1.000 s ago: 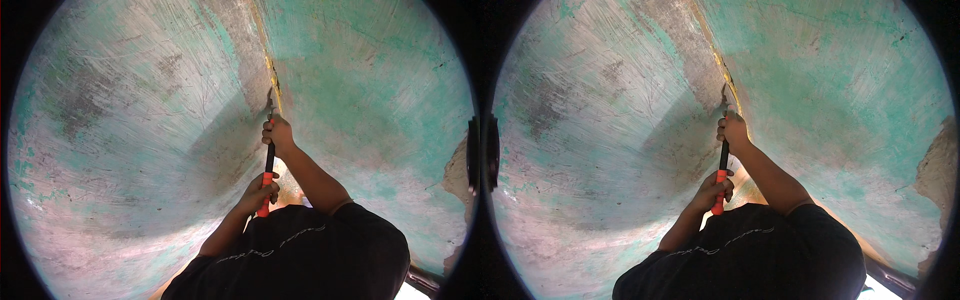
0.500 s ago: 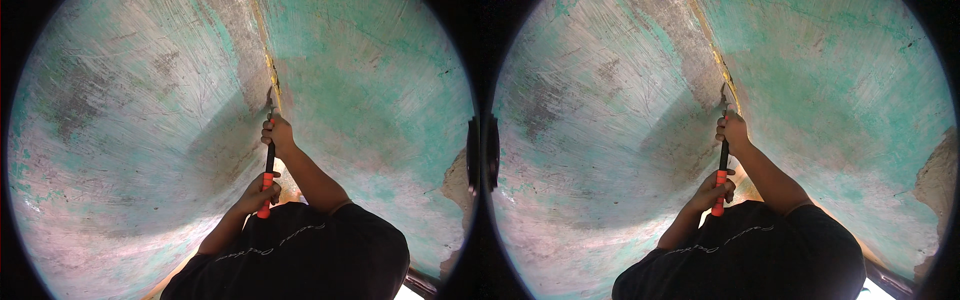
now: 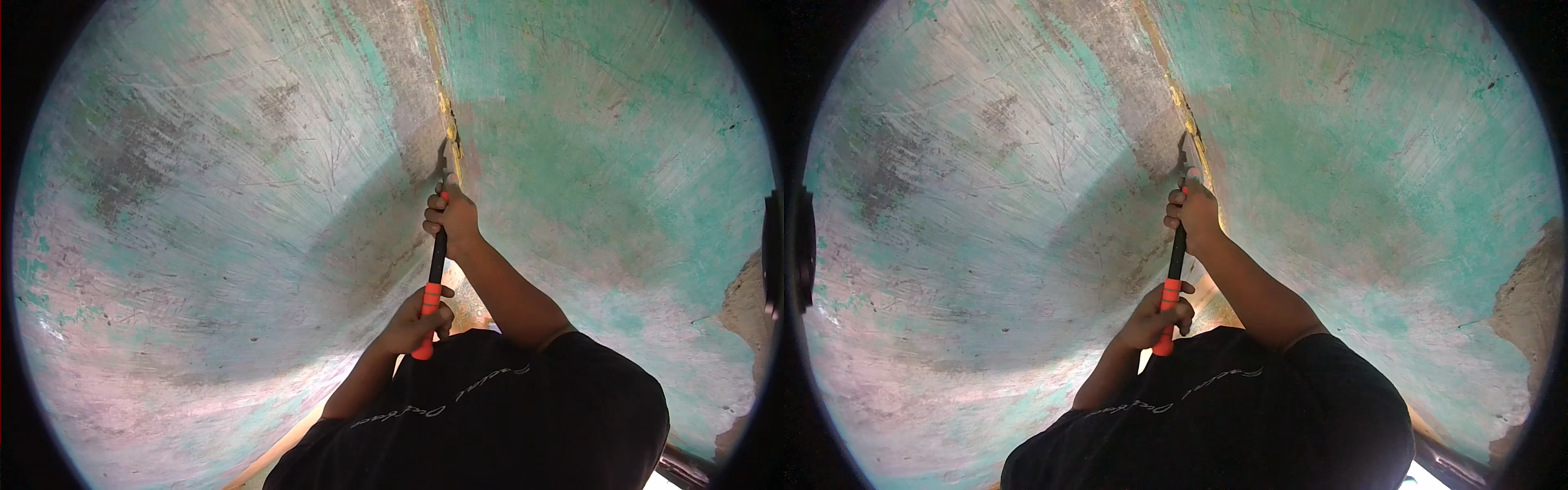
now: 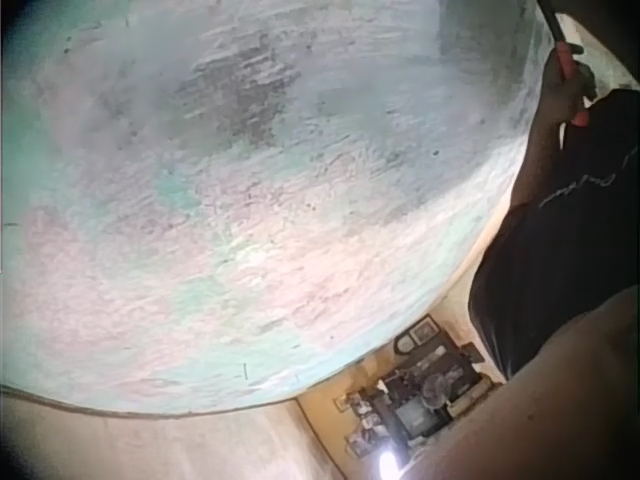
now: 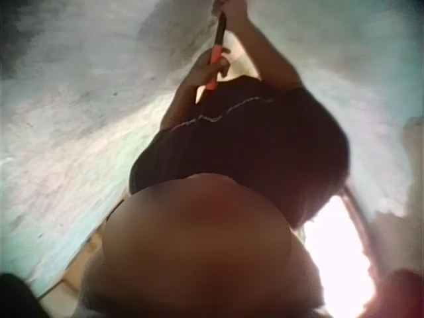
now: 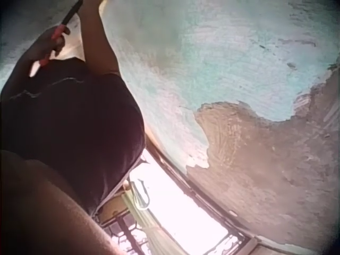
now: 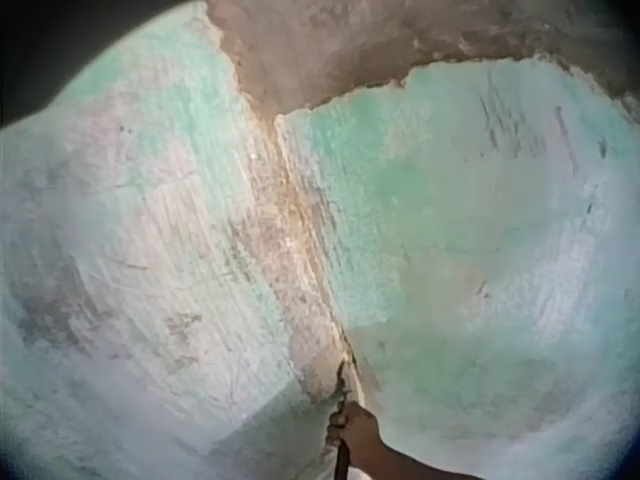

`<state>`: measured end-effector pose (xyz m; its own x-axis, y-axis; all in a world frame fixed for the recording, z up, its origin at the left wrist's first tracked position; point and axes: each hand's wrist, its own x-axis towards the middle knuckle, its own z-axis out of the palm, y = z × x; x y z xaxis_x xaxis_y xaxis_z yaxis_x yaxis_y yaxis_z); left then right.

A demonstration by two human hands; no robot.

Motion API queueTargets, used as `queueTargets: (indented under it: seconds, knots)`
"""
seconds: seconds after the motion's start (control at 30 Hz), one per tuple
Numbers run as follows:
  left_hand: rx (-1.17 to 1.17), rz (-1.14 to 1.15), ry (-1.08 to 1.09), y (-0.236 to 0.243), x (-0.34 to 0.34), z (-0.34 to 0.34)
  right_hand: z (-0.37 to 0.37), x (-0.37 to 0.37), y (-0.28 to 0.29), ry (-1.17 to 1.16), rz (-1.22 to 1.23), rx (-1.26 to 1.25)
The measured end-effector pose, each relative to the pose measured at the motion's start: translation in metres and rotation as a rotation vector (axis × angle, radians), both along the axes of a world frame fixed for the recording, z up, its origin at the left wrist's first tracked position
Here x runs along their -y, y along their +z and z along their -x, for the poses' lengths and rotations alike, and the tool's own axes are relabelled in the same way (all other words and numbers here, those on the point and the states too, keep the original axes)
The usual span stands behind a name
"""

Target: Scraping old paint and plaster from an indoor wall using a hand-held scraper tool.

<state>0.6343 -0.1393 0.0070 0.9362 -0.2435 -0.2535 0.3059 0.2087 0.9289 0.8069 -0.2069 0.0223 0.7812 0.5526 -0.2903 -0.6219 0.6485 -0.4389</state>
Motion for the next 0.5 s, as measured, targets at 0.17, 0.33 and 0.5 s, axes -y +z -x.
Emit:
queueTargets:
  seconds: [0.17,0.33,0.5]
  knots:
    - [0.042,0.132,-0.018,0.012,-0.010,0.003,0.003,0.000,0.024,0.087,0.070,-0.005]
    - [0.136,0.234,-0.082,0.021,-0.016,0.005,0.009,0.003,0.041,0.156,-0.058,0.036]
    - [0.134,0.258,-0.114,0.026,-0.015,0.003,0.006,0.003,0.051,0.050,-0.029,0.041]
